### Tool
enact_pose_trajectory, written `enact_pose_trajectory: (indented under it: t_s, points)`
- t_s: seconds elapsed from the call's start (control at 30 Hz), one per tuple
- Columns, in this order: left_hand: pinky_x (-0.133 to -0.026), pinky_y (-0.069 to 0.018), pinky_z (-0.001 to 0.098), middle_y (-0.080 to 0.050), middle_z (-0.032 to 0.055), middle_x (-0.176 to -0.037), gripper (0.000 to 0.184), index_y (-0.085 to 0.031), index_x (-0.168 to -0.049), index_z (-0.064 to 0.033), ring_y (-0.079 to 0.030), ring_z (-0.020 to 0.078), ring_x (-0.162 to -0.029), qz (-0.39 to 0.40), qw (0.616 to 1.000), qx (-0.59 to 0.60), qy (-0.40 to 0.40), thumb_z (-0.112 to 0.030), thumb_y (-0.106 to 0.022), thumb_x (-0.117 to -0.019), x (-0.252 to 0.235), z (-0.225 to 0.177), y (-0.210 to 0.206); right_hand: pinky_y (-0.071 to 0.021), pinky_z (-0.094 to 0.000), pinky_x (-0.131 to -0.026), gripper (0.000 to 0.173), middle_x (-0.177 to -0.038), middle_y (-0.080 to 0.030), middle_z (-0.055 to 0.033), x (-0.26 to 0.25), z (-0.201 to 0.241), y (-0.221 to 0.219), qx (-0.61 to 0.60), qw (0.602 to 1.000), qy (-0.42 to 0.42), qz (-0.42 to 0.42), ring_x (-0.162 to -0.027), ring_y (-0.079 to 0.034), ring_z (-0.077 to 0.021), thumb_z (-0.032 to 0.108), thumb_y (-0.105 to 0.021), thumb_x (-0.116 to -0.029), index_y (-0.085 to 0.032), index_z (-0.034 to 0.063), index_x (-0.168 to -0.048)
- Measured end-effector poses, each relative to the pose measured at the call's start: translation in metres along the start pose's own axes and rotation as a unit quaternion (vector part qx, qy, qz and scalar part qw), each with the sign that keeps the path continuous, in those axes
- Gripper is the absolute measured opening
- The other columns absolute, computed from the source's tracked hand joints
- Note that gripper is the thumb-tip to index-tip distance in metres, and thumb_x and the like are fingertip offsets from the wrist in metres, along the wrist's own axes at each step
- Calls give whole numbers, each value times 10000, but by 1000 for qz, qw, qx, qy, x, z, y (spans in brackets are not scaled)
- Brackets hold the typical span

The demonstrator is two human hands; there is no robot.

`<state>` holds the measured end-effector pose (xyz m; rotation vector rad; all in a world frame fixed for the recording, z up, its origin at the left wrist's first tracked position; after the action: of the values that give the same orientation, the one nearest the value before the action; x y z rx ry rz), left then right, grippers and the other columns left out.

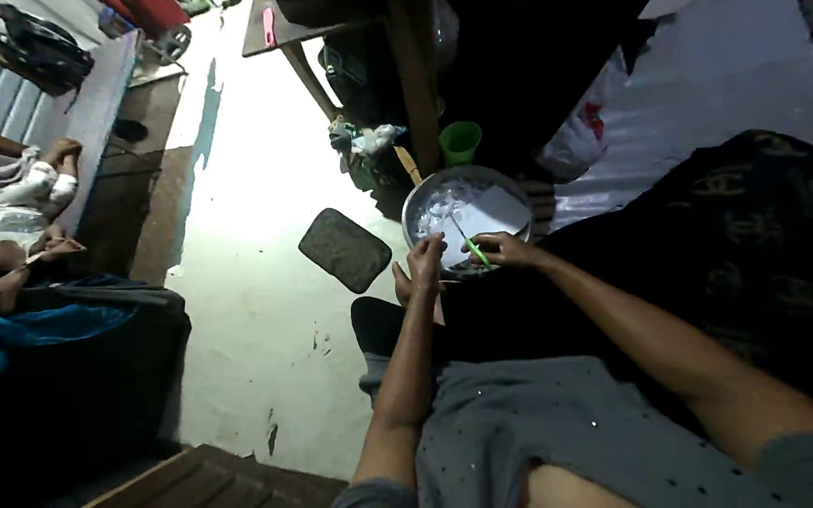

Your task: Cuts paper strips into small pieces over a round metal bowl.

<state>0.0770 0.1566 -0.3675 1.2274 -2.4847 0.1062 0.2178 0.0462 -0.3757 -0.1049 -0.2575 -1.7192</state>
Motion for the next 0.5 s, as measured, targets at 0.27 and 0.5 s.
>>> enact_pose_trajectory:
  t_s: [0.27, 0.5]
  points:
    - [-640, -466, 200, -645, -1, -872, 241, -677, -1156, -71, -540, 27, -690, 23, 999, 24, -3, -258, -566, -1053, 4, -2, -8, -560, -294, -809, 297, -961, -703, -128, -2, 0, -2, 1, 1000, 10, 3, -803, -660, -111, 74, -654, -956, -629, -67, -1215]
    - [-706, -487, 213, -644, 3, -900, 241, -675, -1153, -46, -563, 34, -743, 29, 999, 36, 17, -239, -573, -1051, 5, -4, -14, -558, -291, -763, 284, -921, -703, -121, -1, 2, 0, 8, 999, 24, -26, -747, -646, -102, 72, -673, -937, -641, -67, -1183]
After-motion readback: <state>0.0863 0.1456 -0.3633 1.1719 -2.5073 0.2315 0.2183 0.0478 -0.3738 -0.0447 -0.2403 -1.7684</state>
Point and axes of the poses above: each hand's wrist, its own x-axis away from the middle knuckle, its own y-axis out of the back of the hand, z = x × y, the point moved 5 cm from there along -x, towards the middle knuckle
